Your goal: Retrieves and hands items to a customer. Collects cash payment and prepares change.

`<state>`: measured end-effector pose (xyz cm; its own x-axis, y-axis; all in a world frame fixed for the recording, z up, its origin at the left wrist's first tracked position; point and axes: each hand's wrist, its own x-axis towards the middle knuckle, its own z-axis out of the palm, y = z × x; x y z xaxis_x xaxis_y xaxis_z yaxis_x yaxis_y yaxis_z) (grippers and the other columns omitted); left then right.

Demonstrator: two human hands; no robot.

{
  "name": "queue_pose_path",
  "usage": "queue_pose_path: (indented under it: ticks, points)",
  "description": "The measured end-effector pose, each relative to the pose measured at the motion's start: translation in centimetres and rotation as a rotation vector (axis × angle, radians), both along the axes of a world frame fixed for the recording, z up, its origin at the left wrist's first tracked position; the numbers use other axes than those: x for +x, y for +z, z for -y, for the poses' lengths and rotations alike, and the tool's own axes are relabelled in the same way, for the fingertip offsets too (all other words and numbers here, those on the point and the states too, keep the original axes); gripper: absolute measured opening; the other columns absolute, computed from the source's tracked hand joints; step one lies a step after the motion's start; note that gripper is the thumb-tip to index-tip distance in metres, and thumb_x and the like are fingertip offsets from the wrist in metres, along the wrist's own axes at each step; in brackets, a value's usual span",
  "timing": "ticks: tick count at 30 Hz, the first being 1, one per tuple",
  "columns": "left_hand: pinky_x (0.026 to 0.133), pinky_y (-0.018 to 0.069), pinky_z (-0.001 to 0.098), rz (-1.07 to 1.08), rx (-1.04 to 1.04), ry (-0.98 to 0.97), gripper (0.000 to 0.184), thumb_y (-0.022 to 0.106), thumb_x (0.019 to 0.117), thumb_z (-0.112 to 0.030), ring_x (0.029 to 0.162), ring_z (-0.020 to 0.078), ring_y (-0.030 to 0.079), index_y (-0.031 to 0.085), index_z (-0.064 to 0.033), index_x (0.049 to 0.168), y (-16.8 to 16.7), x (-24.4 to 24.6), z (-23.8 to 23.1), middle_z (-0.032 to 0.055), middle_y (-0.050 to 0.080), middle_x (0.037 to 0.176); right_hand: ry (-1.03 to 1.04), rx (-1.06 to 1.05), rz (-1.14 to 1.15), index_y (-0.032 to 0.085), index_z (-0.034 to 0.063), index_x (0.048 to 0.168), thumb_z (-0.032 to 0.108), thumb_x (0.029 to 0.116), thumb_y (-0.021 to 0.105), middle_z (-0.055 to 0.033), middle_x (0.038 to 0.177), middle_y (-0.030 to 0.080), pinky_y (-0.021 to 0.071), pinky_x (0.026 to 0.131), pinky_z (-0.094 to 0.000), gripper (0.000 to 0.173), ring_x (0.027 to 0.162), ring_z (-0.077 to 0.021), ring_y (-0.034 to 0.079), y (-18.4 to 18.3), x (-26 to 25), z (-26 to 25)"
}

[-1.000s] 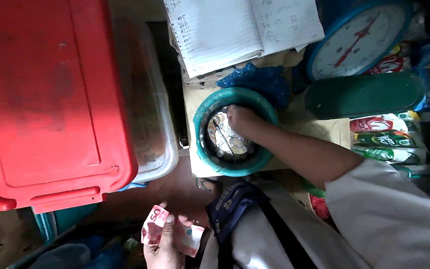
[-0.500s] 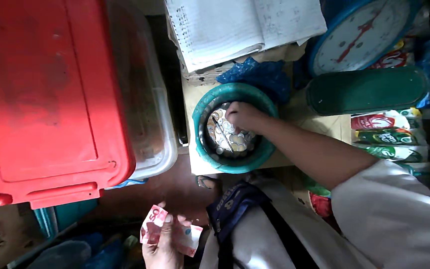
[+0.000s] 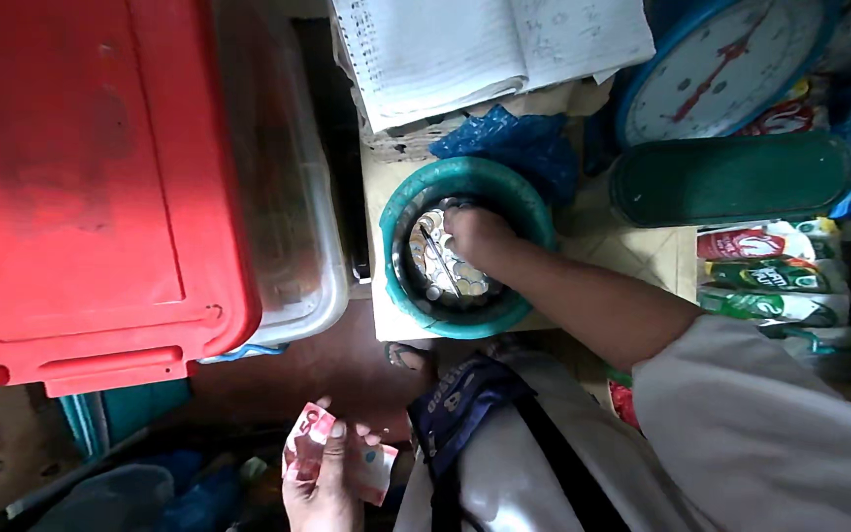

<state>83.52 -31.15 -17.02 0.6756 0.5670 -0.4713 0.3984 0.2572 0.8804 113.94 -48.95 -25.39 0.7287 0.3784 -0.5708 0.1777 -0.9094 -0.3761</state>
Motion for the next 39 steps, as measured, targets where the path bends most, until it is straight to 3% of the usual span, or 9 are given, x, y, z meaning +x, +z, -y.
queue_pose_path:
  ticks: [7, 9, 12, 14, 18, 21, 23, 30, 39]
  points:
    - [0.067, 0.0654, 0.0344, -0.001, 0.026, 0.009, 0.037, 0.048, 0.1049, -0.006, 0.069, 0.0186, 0.073, 0.043, 0.0012, 0.141, 0.4, -0.2, 0.2, 0.0063, 0.073, 0.085, -0.086, 0.140, -0.107, 0.068, -0.0005, 0.118, 0.020, 0.0992, 0.066, -0.0226, 0.118, 0.068, 0.0518, 0.098, -0.0606, 0.028, 0.113, -0.0381, 0.066, 0.0, 1.1, 0.8]
    - [0.067, 0.0654, 0.0349, 0.001, 0.025, 0.021, 0.038, 0.048, 0.1051, -0.006, 0.069, 0.0193, 0.073, 0.043, 0.0021, 0.142, 0.4, -0.4, 0.2, 0.0073, 0.073, 0.085, -0.236, 0.359, -0.209, 0.071, -0.0019, 0.114, 0.020, 0.1003, 0.065, -0.0190, 0.106, 0.070, 0.0538, 0.088, -0.0504, 0.026, 0.097, -0.0293, 0.067, 1.2, 1.3, 1.9]
    - [0.067, 0.0653, 0.0353, -0.002, 0.014, 0.031, 0.036, 0.047, 0.1052, -0.004, 0.070, 0.0198, 0.073, 0.043, 0.0018, 0.141, 0.4, -0.6, 0.2, 0.0078, 0.073, 0.085, -0.586, 0.642, -0.515, 0.064, 0.0059, 0.118, 0.024, 0.1019, 0.061, 0.0000, 0.075, 0.053, 0.0418, 0.049, -0.0218, 0.025, 0.055, -0.0070, 0.047, 3.8, 1.1, 3.3]
    - [0.067, 0.0651, 0.0354, -0.008, 0.013, 0.033, 0.036, 0.047, 0.1055, -0.005, 0.070, 0.0197, 0.073, 0.044, 0.0009, 0.141, 0.4, -0.7, 0.3, 0.0077, 0.072, 0.085, -0.741, 0.794, -0.687, 0.060, 0.0082, 0.110, 0.018, 0.1011, 0.057, 0.0020, 0.071, 0.054, 0.0412, 0.045, -0.0182, 0.014, 0.051, -0.0052, 0.048, 4.7, 0.8, 4.1]
    - [0.067, 0.0650, 0.0354, 0.016, 0.012, 0.014, 0.037, 0.048, 0.1048, -0.005, 0.070, 0.0196, 0.073, 0.044, 0.0005, 0.141, 0.4, -0.4, 0.4, 0.0071, 0.073, 0.085, -0.564, 0.594, -0.537, 0.067, 0.0044, 0.108, 0.019, 0.0974, 0.063, -0.0018, 0.075, 0.058, 0.0435, 0.050, -0.0241, 0.018, 0.055, -0.0080, 0.050, 3.8, 0.1, 4.6]
    - [0.067, 0.0651, 0.0345, 0.014, 0.026, 0.008, 0.036, 0.048, 0.1049, -0.004, 0.070, 0.0187, 0.073, 0.043, 0.0015, 0.141, 0.6, -0.2, 0.7, 0.0064, 0.073, 0.086, -0.268, 0.380, -0.256, 0.072, 0.0006, 0.113, 0.023, 0.1000, 0.066, -0.0165, 0.106, 0.071, 0.0543, 0.089, -0.0499, 0.027, 0.097, -0.0271, 0.067, 2.4, -0.4, 3.4]
    - [0.066, 0.0652, 0.0342, 0.006, 0.036, 0.006, 0.037, 0.048, 0.1051, -0.004, 0.070, 0.0184, 0.073, 0.043, 0.0016, 0.141, 0.7, -0.1, 1.0, 0.0059, 0.072, 0.086, -0.129, 0.232, -0.087, 0.069, 0.0014, 0.120, 0.018, 0.1028, 0.059, -0.0203, 0.116, 0.070, 0.0533, 0.097, -0.0572, 0.026, 0.111, -0.0355, 0.068, 1.4, -1.2, 2.4]
    - [0.068, 0.0653, 0.0346, -0.028, 0.072, 0.006, 0.041, 0.052, 0.1033, -0.004, 0.072, 0.0191, 0.073, 0.042, 0.0043, 0.143, 0.8, -1.0, 1.0, 0.0073, 0.073, 0.090, 0.193, -0.123, -0.024, 0.067, -0.0023, 0.118, 0.006, 0.0936, 0.067, -0.0232, 0.122, 0.066, 0.0528, 0.095, -0.0619, 0.025, 0.116, -0.0426, 0.064, 2.0, -3.5, 0.3]
    - [0.071, 0.0644, 0.0350, -0.102, 0.082, 0.084, 0.042, 0.058, 0.1000, -0.008, 0.081, 0.0178, 0.073, 0.052, -0.0003, 0.141, 1.6, -2.9, -3.8, 0.0097, 0.071, 0.109, 0.006, -0.052, -0.055, 0.065, -0.0015, 0.130, 0.033, 0.0993, 0.067, -0.0291, 0.124, 0.066, 0.0466, 0.102, -0.0688, 0.046, 0.118, -0.0474, 0.063, 2.9, -2.5, 2.4]
